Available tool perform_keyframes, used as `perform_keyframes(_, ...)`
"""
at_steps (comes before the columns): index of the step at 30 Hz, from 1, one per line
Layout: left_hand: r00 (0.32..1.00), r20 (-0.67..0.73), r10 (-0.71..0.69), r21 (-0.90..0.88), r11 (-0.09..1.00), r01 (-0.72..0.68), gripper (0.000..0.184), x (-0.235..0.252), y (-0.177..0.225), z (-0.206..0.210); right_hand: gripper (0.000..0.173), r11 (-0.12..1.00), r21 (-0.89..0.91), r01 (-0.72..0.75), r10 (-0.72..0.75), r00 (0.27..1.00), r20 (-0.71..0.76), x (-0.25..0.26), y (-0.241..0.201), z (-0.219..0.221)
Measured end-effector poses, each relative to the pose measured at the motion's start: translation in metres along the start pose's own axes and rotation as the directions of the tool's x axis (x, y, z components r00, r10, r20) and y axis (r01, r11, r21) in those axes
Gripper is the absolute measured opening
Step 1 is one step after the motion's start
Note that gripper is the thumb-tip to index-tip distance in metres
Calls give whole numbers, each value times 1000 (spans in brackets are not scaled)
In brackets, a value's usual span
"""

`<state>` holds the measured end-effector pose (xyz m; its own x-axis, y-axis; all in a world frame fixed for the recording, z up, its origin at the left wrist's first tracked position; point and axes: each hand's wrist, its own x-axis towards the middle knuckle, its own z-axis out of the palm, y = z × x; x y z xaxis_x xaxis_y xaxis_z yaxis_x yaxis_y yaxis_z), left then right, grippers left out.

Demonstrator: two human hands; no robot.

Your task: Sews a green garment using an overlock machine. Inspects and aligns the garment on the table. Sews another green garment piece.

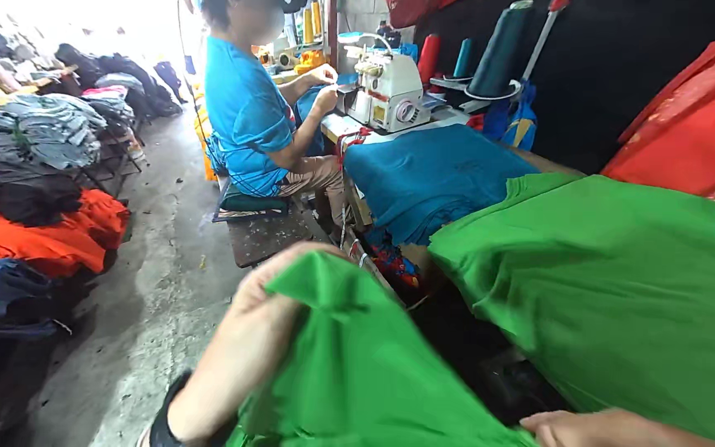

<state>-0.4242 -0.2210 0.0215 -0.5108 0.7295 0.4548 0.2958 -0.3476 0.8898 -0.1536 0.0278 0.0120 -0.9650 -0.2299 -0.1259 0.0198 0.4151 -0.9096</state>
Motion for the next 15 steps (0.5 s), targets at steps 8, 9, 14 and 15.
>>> perform_keyframes(8, 950, 260, -174, 460, 887, 37, 23, 49, -11, 2, 87, 1000, 9, -14, 16, 841, -540, 107, -2, 0)
perform_keyframes(9, 930, 358, -83, 522, 844, -126, 20, 47, -9, 16, 92, 999, 9, 40, -28, 830, -557, 121, -10, 5)
perform_keyframes(14, 873, 450, 186, 601, 660, -450, 17, 54, 10, 28, 52, 948, 54, 315, -191, 693, -695, 157, -11, 46)
perform_keyframes(15, 876, 432, 212, 561, 698, -446, 19, 56, 17, 22, 42, 965, 81, 248, -115, 682, -723, 155, -9, 51)
